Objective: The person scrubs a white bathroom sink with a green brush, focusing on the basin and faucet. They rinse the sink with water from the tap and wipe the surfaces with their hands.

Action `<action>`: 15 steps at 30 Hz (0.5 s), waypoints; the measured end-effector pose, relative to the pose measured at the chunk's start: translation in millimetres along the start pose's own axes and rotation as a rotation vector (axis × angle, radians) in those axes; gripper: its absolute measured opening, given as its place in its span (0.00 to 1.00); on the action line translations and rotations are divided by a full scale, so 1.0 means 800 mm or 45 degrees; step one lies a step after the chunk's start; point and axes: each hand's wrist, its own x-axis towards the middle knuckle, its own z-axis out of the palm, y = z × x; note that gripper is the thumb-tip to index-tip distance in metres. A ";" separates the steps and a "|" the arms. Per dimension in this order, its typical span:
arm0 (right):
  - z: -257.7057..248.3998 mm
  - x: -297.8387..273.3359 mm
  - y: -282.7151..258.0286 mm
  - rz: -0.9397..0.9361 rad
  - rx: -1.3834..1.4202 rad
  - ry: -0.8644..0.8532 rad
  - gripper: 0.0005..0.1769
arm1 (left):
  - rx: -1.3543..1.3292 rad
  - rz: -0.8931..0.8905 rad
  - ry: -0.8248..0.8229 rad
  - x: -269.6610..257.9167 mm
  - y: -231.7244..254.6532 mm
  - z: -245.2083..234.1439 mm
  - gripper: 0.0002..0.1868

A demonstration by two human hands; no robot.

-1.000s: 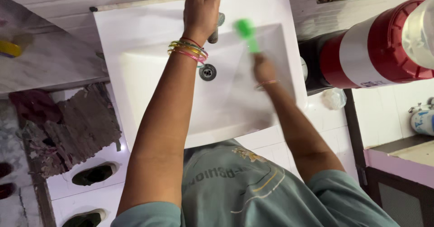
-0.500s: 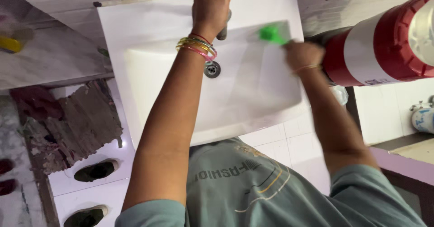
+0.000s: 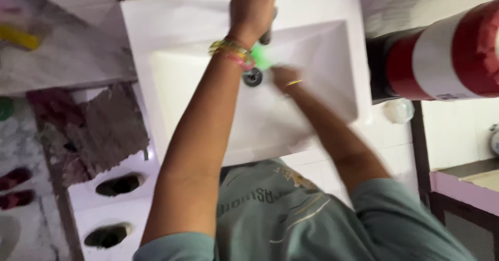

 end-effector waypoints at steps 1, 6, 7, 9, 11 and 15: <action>-0.018 -0.015 0.005 0.004 0.001 -0.039 0.25 | 0.082 -0.098 -0.022 0.005 -0.002 0.002 0.25; -0.070 -0.059 0.053 0.332 -0.042 -0.148 0.25 | 0.150 0.259 0.151 0.020 -0.028 0.020 0.22; -0.046 -0.051 0.041 0.241 0.045 -0.159 0.25 | 0.216 0.303 0.193 0.020 -0.034 0.023 0.22; 0.021 -0.008 -0.002 -0.271 0.261 0.030 0.27 | 0.451 0.328 0.073 0.023 -0.042 0.023 0.22; 0.095 0.032 -0.062 -0.298 0.501 -0.021 0.25 | 0.604 0.255 -0.112 0.023 -0.043 0.018 0.24; 0.153 0.020 -0.121 -0.413 0.313 -0.170 0.26 | 0.596 0.225 -0.233 -0.010 -0.057 -0.028 0.20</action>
